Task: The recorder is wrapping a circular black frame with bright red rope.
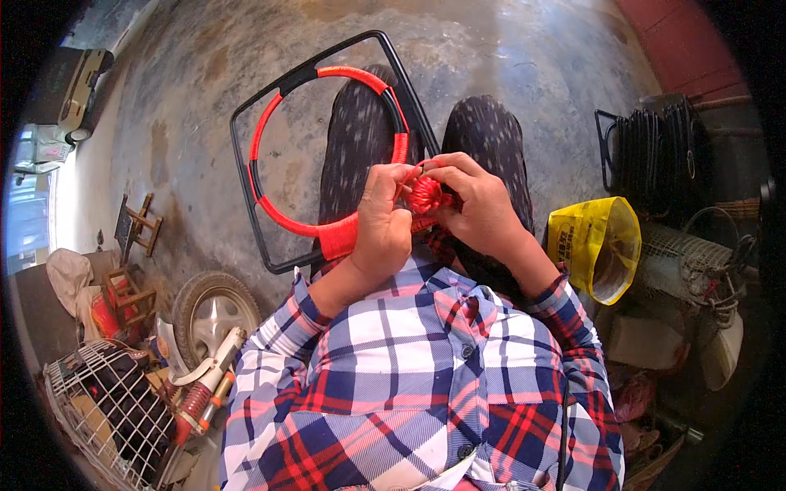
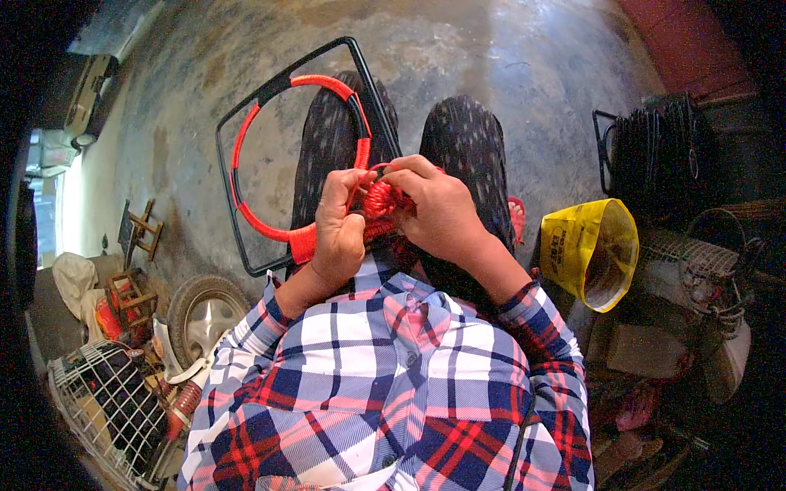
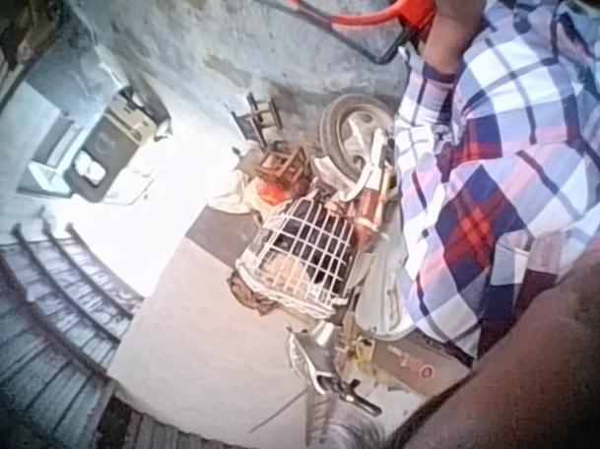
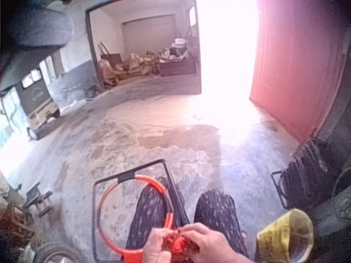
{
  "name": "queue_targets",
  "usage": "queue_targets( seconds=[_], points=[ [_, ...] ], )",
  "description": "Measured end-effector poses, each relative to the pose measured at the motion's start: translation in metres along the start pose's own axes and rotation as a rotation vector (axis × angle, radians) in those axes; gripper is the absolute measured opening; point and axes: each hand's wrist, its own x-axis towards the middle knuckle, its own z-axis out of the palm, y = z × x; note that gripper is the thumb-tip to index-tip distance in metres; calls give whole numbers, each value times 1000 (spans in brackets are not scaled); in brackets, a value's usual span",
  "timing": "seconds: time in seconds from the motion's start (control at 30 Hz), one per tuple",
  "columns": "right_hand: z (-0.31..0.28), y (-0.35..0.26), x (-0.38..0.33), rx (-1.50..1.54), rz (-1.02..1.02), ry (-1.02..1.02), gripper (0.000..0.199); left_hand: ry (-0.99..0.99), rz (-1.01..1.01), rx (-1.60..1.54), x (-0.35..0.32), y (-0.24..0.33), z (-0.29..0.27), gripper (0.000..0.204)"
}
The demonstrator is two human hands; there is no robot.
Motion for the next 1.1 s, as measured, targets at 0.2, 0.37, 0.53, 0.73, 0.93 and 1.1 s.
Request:
queue_targets(
  seconds=[0.2,0.37,0.53,0.73,0.93,1.1],
  points=[
    [-17,13,-21,1026,227,330,35,-7,-155,-176,0,0,-8,34],
    [-88,42,-46,1554,294,716,35,-99,-137,-46,2,1,-6,17],
    [-141,121,-98,1646,71,749,29,-112,-161,-1,3,14,-4,17],
    [-74,91,-85,1491,386,471,14,-223,-2,233,2,15,2,52],
    [-29,34,-36,727,489,53,54,-285,-152,314,-1,24,5,75],
    [-30,53,-35,509,370,-143,32,-284,-174,346,-2,20,7,77]
  ],
)
